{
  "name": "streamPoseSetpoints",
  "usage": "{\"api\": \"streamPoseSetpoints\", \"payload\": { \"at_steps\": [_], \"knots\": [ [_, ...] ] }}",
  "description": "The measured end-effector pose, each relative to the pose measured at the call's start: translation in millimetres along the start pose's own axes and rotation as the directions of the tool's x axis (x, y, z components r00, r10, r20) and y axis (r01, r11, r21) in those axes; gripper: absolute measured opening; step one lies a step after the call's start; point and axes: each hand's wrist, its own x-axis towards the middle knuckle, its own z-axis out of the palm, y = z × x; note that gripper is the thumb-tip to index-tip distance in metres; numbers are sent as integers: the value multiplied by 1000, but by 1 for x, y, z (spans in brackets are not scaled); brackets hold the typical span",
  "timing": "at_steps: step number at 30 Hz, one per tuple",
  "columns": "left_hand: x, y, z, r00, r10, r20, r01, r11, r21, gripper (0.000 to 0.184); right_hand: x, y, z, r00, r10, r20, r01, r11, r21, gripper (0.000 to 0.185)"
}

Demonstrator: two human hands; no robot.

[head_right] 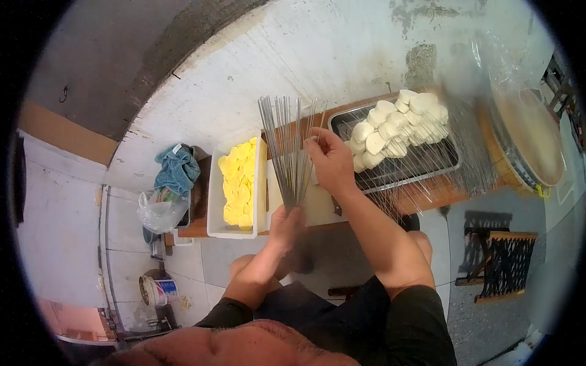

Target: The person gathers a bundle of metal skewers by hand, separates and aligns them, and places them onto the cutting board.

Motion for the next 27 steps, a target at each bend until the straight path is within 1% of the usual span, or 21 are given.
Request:
{"api": "streamPoseSetpoints", "payload": {
  "at_steps": [3, 7, 9, 12, 15, 18, 21, 24, 27],
  "knots": [
    [-1, -3, -2, 1000, 0, 18, 0, 1000, 7, 11, 1, -4, -3, 999, 42, 3, -42, 997, -59, 28],
    [-1, -1, 3, 1000, -13, -7, 13, 999, 29, 10, 2, -2, -2, 999, 40, -20, -40, 999, -11, 23],
    [0, -3, 1, 999, -27, -27, 28, 999, 30, 12, 3, 1, -3, 999, 31, -26, -31, 999, -7, 20],
    [2, -3, 1, 999, -41, -10, 41, 999, 28, 13, 4, 3, -5, 999, 42, -29, -41, 999, 7, 14],
    [3, -5, -1, 998, -59, 1, 59, 998, -25, 15, 5, 2, -2, 999, 0, -49, 5, 995, 101, 11],
    [5, -13, -4, 998, -42, 36, 45, 997, -68, 15, 3, -2, 3, 1000, -15, -20, 18, 981, 193, 11],
    [5, -18, -8, 994, -38, 101, 50, 991, -122, 16, 1, -7, 1, 999, 51, 4, -51, 990, 135, 15],
    [4, -15, -5, 996, -50, 71, 55, 996, -72, 17, 1, -8, 1, 999, 44, 7, -44, 996, 75, 16],
    [1, -7, 0, 996, -76, 43, 77, 997, -14, 18, 4, 0, -1, 998, 62, 2, -62, 994, 92, 16]
  ]
}}
